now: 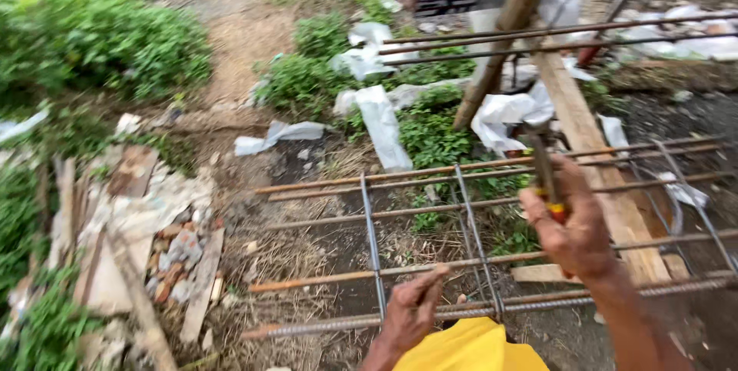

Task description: The person ties a rebar mesh using wire and pliers. They wrap wire around intersections of the rebar grid and twist it with pliers to secure the connections.

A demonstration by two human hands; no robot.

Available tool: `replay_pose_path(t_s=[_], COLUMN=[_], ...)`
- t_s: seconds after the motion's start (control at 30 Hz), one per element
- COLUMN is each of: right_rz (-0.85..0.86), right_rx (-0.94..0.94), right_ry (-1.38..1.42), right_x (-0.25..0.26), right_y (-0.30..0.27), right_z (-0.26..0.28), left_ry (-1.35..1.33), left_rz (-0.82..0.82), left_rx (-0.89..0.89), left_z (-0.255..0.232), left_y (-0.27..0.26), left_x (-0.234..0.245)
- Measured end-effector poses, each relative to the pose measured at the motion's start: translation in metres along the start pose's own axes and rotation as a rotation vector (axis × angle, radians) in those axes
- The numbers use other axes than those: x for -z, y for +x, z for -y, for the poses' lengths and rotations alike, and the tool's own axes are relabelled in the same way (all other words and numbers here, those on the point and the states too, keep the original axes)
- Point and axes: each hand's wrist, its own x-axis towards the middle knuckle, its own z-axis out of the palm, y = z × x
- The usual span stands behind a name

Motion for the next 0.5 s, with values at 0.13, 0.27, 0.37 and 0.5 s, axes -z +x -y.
replay_pose_path(t_s=[0.13, 0.27, 0.37, 0.5], right_rz=[-0.027, -0.312, -0.428, -0.413], right_rx=[0.117, 0.053, 0.024, -0.135], right_ry=[-0.113, -0.03, 0.047, 0.048], right_x=[0.006, 0.024, 0.045, 0.061], right_y=[-0.006, -0.009, -0.03, -0.072], right_z=[0.012, 0.011, 0.028, 0.057], left_ry=[-0.051, -0.218, -0.092, 0.071], left_rz=[0.09, 0.231, 0.607, 1.228], left_rx=[0.041, 0.155, 0.246, 0.276], left_z=[-0.019, -0.024, -0.043, 0.044], left_y=[0.014, 0.002, -0.013, -0.061], left_x=[-0.028, -0.053, -0.061, -0.092])
